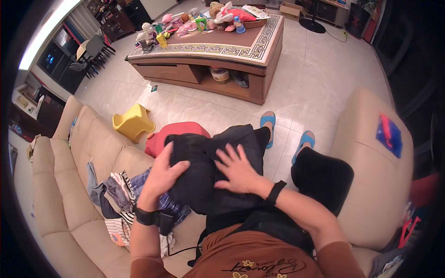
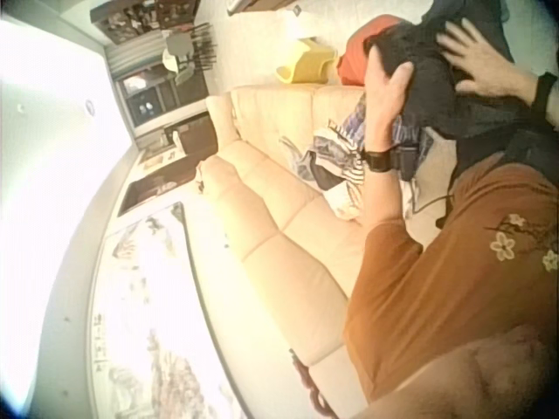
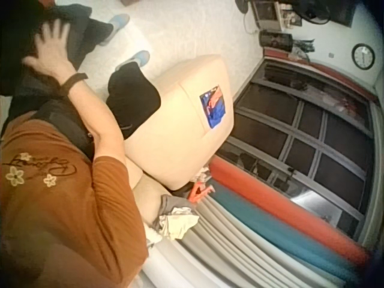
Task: The person picks up several garments from a couch one at a time, smoothing and folding a pair of gray shorts, a plaid shirt, and other clothing items before placing them in a stack on the couch.
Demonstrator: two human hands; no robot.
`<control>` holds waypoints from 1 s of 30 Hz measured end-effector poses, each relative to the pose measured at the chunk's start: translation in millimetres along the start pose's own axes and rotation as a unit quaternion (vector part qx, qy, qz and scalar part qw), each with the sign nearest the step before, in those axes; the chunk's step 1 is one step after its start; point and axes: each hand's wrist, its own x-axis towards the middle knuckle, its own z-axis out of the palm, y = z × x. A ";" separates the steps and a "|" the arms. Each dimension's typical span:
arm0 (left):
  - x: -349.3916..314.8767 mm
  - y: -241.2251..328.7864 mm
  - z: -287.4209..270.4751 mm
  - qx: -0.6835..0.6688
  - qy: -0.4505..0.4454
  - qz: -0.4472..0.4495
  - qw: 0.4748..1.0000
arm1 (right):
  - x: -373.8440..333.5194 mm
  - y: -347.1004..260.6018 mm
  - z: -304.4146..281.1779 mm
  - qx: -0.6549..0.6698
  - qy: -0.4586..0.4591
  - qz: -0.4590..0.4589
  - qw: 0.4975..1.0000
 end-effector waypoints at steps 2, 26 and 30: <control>8.5 8.0 23.0 0.134 -0.004 0.048 0.990 | -17.5 -23.0 -3.1 0.069 -0.137 -0.053 0.987; -19.3 -31.2 105.5 -0.170 -0.277 0.083 0.942 | -85.9 41.4 -49.0 0.418 0.174 0.417 0.788; -3.0 -17.4 109.4 -0.230 -0.222 0.057 0.946 | -156.2 46.0 -122.4 0.433 0.304 0.404 0.746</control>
